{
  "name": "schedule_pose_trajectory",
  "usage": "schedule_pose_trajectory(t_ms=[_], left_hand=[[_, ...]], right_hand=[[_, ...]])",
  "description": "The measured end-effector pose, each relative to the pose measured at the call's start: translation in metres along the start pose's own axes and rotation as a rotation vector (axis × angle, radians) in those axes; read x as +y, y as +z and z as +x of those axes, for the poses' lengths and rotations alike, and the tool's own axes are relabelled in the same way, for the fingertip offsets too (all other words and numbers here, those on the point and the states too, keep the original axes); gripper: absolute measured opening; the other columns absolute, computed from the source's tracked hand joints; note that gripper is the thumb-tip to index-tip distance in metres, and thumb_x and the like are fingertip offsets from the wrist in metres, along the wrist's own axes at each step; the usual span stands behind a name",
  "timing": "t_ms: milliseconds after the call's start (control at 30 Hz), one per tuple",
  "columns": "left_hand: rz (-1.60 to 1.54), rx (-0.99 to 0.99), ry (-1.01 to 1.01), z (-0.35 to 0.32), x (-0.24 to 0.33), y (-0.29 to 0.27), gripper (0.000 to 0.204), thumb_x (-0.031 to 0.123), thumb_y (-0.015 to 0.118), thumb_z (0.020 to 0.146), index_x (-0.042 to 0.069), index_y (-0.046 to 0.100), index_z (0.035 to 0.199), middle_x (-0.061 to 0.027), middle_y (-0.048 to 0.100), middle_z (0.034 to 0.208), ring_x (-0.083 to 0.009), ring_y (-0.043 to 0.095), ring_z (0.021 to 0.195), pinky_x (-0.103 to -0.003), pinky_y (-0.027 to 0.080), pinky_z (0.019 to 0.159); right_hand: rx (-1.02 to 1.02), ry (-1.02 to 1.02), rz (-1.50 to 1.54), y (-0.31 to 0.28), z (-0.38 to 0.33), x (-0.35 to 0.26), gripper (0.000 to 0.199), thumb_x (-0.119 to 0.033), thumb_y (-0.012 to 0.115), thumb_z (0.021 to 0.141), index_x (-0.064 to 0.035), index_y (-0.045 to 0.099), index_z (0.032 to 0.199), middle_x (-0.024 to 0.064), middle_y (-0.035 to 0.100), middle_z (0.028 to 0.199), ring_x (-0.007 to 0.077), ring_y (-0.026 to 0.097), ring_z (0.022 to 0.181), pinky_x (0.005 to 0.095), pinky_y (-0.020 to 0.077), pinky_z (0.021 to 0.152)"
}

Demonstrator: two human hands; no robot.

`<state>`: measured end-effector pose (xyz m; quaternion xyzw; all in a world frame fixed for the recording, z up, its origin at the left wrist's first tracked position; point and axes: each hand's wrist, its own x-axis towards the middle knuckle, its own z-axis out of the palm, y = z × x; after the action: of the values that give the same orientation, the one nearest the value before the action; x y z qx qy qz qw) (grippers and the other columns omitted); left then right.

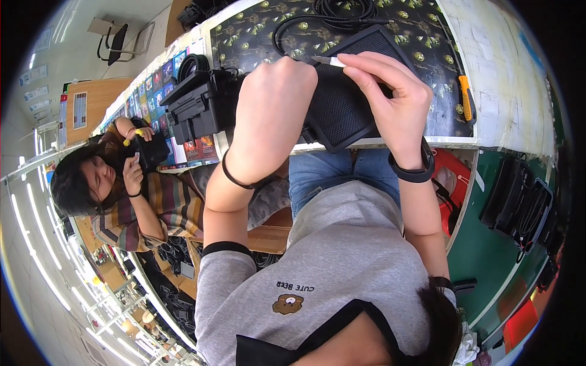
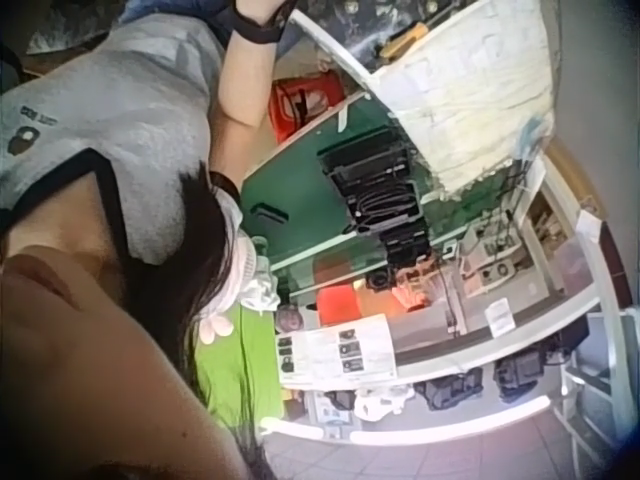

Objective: Assembling and labeling small solar panel units in a workshop setting.

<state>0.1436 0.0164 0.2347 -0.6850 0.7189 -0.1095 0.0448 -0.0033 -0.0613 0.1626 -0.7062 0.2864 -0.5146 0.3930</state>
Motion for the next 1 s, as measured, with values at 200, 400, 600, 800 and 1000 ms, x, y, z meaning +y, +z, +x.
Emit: schedule_pose_trajectory(t_ms=[200,400,600,800,1000], left_hand=[[0.031,0.009,-0.056,-0.005,0.0,0.004,0.005,0.001,0.067,0.069,0.003,0.066,0.074,-0.013,0.064,0.069,-0.0274,0.069,0.066,-0.032,0.056,0.06],[-0.55,0.158,-0.223,-0.016,-0.031,0.023,0.013,0.002,0.069,0.075,0.001,0.073,0.087,-0.0155,0.07,0.077,-0.0248,0.071,0.068,-0.028,0.055,0.061],[-0.991,0.336,-0.519,-0.031,-0.02,0.047,0.018,0.0,0.068,0.085,0.003,0.075,0.101,-0.0125,0.075,0.086,-0.0152,0.073,0.079,-0.023,0.058,0.072],[-1.188,0.428,-0.59,-0.039,-0.014,0.063,0.018,0.0,0.068,0.087,0.002,0.075,0.103,-0.0101,0.075,0.088,-0.0115,0.072,0.08,-0.022,0.057,0.073],[-1.247,0.431,-0.615,-0.04,-0.012,0.063,0.017,0.001,0.067,0.088,0.001,0.074,0.103,-0.0084,0.075,0.087,-0.0099,0.071,0.079,-0.021,0.056,0.072]], right_hand=[[-0.002,0.039,0.042,0.0,0.0,0.0,0.015,-0.005,0.074,0.081,-0.0074,0.078,0.095,0.0098,0.073,0.089,0.019,0.071,0.081,0.027,0.0552,0.072],[-0.119,-0.018,-0.018,-0.004,0.002,-0.001,0.015,-0.008,0.075,0.08,-0.0077,0.077,0.095,0.0104,0.073,0.089,0.0204,0.071,0.08,0.0274,0.0554,0.072],[-0.288,-0.061,-0.066,-0.001,0.001,0.001,0.014,-0.012,0.075,0.08,-0.0094,0.077,0.093,0.0115,0.072,0.091,0.0237,0.071,0.08,0.0298,0.056,0.071],[-0.296,-0.059,-0.132,0.006,-0.002,-0.004,0.015,-0.013,0.075,0.08,-0.0111,0.078,0.094,0.0108,0.072,0.091,0.0251,0.07,0.082,0.0312,0.0563,0.071],[-0.277,-0.053,-0.158,0.006,-0.004,-0.006,0.016,-0.013,0.075,0.08,-0.012,0.077,0.096,0.0103,0.072,0.092,0.0253,0.07,0.083,0.0317,0.0561,0.072]])
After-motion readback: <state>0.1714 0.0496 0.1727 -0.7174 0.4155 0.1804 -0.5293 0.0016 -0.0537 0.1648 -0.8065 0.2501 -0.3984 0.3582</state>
